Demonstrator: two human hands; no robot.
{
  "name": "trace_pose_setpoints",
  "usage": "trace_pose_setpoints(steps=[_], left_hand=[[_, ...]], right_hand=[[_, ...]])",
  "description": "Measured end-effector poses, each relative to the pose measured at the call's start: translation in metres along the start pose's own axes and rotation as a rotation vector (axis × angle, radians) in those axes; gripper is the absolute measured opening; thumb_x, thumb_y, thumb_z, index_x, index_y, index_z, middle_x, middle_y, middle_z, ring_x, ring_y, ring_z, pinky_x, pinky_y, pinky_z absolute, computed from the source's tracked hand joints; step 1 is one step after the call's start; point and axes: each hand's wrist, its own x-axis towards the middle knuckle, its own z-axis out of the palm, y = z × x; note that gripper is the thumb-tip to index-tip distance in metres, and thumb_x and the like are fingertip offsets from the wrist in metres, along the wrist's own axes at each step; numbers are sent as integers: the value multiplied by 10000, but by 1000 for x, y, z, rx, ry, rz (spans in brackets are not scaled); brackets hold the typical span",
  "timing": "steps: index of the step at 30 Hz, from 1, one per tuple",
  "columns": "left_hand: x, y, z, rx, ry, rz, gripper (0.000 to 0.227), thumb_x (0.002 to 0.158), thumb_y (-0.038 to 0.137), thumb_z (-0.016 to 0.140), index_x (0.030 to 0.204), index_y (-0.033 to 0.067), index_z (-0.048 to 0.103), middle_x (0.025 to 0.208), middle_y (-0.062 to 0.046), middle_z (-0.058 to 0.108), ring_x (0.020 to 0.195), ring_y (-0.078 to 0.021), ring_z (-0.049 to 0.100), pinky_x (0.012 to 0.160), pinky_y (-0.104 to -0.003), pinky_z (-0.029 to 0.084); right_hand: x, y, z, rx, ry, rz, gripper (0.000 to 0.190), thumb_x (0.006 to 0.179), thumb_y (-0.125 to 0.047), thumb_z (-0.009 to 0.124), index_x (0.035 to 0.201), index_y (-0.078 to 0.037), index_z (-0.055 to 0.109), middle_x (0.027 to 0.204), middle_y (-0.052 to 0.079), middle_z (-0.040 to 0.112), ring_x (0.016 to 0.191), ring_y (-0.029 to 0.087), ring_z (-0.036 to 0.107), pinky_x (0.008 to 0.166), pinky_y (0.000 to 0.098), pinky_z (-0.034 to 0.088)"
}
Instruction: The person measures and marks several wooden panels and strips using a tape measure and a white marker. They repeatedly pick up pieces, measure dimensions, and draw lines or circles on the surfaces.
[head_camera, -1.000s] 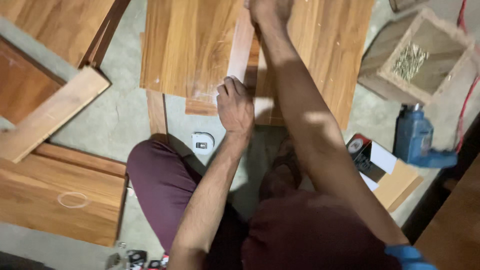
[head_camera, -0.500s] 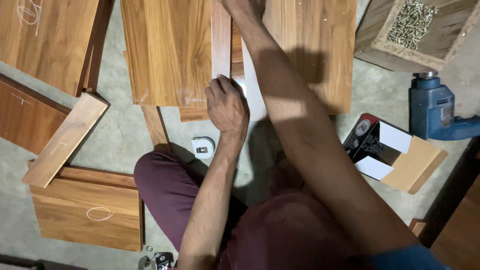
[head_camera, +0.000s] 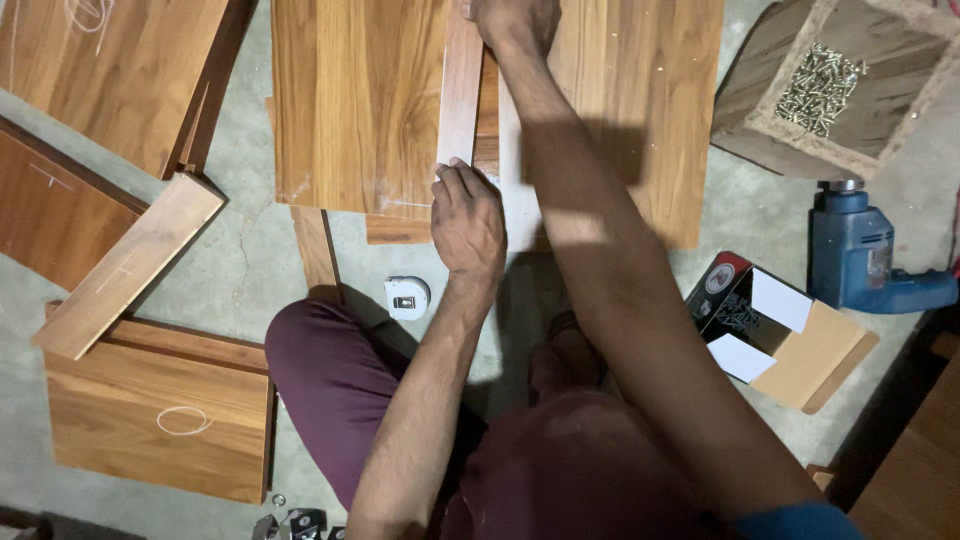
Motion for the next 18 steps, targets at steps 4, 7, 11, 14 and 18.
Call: trace_pose_setpoints(steps=[4, 7, 11, 14, 18], left_hand=[[-2, 3, 2, 12, 10, 1, 369, 896, 41, 620, 1227, -121, 637, 1187, -270, 661, 976, -298, 666, 788, -330, 604], [1, -1, 8, 31, -41, -20, 308, 941, 61, 633, 1201, -104, 642, 1054, -208, 658, 925, -274, 668, 715, -311, 603], [11, 5, 31, 149, 53, -35, 357, 905, 111, 655, 1224, -50, 667, 870, -110, 612, 832, -226, 656, 533, -276, 559], [25, 14, 52, 269, -118, -161, 175, 1128, 90, 590, 1229, -31, 667, 916, -92, 606, 754, -215, 604, 502, -339, 550], [32, 28, 61, 483, -220, -87, 369, 951, 172, 558, 1179, -92, 679, 985, -211, 656, 829, -301, 646, 601, -367, 547]], right_hand=[[3, 4, -2, 38, 24, 30, 261, 860, -310, 743, 860, -56, 685, 717, 55, 704, 649, 168, 736, 642, 374, 635], [1, 1, 2, 57, 18, 36, 247, 863, -277, 747, 879, -38, 690, 746, 77, 721, 690, 192, 761, 672, 385, 647], [-2, 0, -3, 100, 95, 17, 357, 663, -265, 909, 854, -18, 733, 775, 97, 754, 695, 197, 776, 681, 355, 633], [-8, -4, -4, 147, 149, -110, 375, 599, -226, 968, 828, -18, 757, 793, 105, 773, 690, 200, 773, 655, 347, 624], [-10, -2, -1, 180, 112, -28, 226, 704, -110, 851, 851, -23, 703, 795, 91, 764, 653, 216, 797, 560, 384, 651]])
